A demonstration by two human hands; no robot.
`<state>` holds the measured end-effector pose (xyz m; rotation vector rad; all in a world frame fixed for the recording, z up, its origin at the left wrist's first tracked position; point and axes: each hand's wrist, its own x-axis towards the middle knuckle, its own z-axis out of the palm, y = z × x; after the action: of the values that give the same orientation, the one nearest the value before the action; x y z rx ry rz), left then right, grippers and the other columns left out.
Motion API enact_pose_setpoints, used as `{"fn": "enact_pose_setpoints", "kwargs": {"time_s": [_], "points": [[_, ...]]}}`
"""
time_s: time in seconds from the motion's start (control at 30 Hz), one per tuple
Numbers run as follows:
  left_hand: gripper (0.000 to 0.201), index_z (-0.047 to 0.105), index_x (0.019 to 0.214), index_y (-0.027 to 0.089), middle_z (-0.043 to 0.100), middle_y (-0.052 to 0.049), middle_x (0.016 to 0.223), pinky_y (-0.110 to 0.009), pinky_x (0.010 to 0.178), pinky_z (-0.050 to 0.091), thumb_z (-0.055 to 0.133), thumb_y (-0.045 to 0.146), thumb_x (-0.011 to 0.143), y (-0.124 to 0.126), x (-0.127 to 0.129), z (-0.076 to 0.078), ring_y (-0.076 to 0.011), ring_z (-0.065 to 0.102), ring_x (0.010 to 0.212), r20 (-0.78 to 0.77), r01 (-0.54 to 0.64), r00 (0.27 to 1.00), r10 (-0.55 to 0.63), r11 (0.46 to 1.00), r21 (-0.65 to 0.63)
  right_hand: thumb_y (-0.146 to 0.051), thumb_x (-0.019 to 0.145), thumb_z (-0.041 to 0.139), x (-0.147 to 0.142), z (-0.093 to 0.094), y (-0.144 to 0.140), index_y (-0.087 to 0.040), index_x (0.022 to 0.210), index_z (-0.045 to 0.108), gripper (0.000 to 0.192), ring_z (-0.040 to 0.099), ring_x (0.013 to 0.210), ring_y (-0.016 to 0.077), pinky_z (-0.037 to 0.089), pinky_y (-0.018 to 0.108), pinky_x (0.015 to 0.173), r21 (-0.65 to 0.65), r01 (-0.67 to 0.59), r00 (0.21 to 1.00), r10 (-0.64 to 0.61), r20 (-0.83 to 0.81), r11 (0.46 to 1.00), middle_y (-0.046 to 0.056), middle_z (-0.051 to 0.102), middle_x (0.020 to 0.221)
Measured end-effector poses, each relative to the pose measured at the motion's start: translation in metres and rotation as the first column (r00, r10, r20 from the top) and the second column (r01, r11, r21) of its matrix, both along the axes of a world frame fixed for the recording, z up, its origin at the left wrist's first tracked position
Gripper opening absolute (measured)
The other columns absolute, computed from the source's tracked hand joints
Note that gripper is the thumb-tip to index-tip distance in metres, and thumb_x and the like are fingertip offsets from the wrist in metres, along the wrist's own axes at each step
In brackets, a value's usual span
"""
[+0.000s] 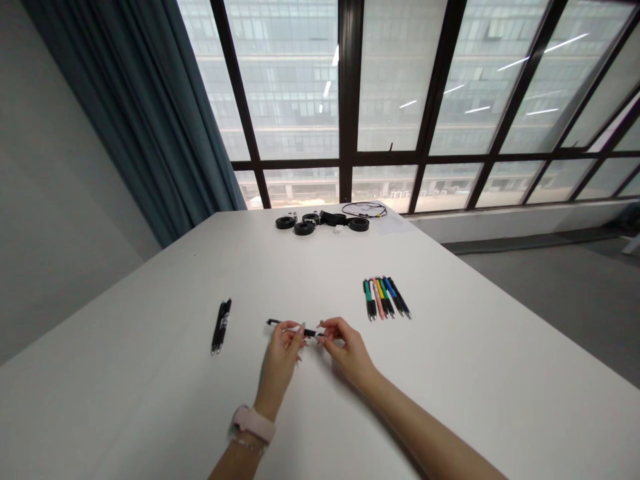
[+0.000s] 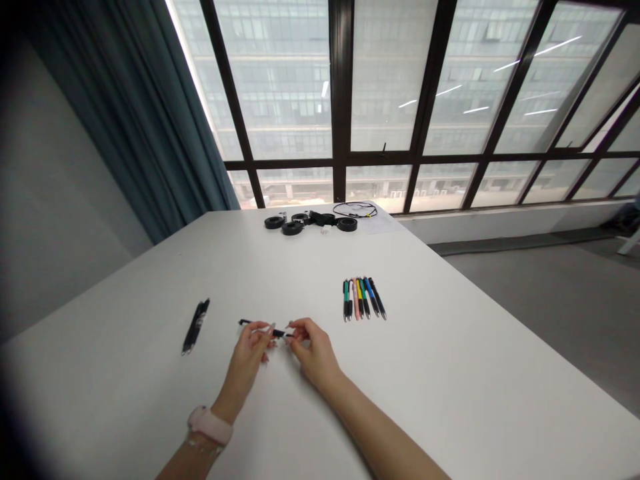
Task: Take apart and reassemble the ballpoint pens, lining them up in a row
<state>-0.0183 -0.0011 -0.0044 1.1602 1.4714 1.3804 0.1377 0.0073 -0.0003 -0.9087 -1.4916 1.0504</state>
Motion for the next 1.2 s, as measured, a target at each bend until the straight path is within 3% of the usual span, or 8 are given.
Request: {"fn": "enact_pose_setpoints", "kwargs": {"time_s": [0.4, 0.63, 0.93, 1.2], "points": [[0.038, 0.047, 0.092, 0.021, 0.059, 0.003, 0.063, -0.019, 0.042, 0.036, 0.061, 0.051, 0.073, -0.0006, 0.0002, -0.0035, -0.0152, 0.06, 0.061, -0.023, 0.049, 0.999, -0.049, 0.999, -0.008, -0.024, 0.081, 0.058, 0.0027, -0.0017, -0.0019, -0.021, 0.098, 0.059, 0.017, 0.054, 0.061, 0.0123, 0.042, 0.023, 0.061, -0.033, -0.068, 0.994, 0.071, 0.086, 0.997, -0.004, 0.058, 0.066], [0.042, 0.05, 0.092, 0.02, 0.059, 0.002, 0.063, -0.019, 0.042, 0.036, 0.064, 0.053, 0.069, -0.0004, 0.0019, -0.0016, -0.0167, 0.061, 0.062, -0.007, 0.032, 0.999, -0.032, 0.999, 0.0, -0.032, 0.085, 0.056, 0.0021, 0.0003, -0.0037, -0.021, 0.095, 0.059, 0.016, 0.05, 0.053, 0.0116, 0.036, 0.022, 0.052, -0.067, -0.045, 0.994, 0.051, 0.099, 0.997, -0.006, 0.052, 0.055], [0.042, 0.049, 0.092, 0.02, 0.061, 0.002, 0.062, -0.02, 0.043, 0.036, 0.063, 0.053, 0.07, -0.0006, 0.0013, -0.0023, -0.0168, 0.062, 0.061, -0.002, -0.003, 1.0, 0.003, 1.0, 0.005, -0.022, 0.078, 0.061, -0.0023, -0.0061, 0.0002, -0.021, 0.094, 0.06, 0.016, 0.053, 0.063, 0.0131, 0.042, 0.024, 0.062, -0.036, 0.037, 0.998, -0.036, 0.042, 0.999, -0.003, 0.056, 0.069], [0.039, 0.048, 0.095, 0.02, 0.064, 0.0, 0.067, -0.021, 0.045, 0.038, 0.061, 0.05, 0.074, -0.0009, -0.0003, -0.0029, -0.0175, 0.063, 0.065, -0.008, 0.011, 1.0, -0.011, 1.0, 0.005, -0.028, 0.081, 0.06, -0.0019, -0.0063, 0.0006, -0.019, 0.093, 0.063, 0.015, 0.058, 0.072, 0.0155, 0.046, 0.027, 0.069, 0.0, 0.059, 0.997, -0.059, 0.039, 0.998, 0.002, 0.064, 0.08]]}}
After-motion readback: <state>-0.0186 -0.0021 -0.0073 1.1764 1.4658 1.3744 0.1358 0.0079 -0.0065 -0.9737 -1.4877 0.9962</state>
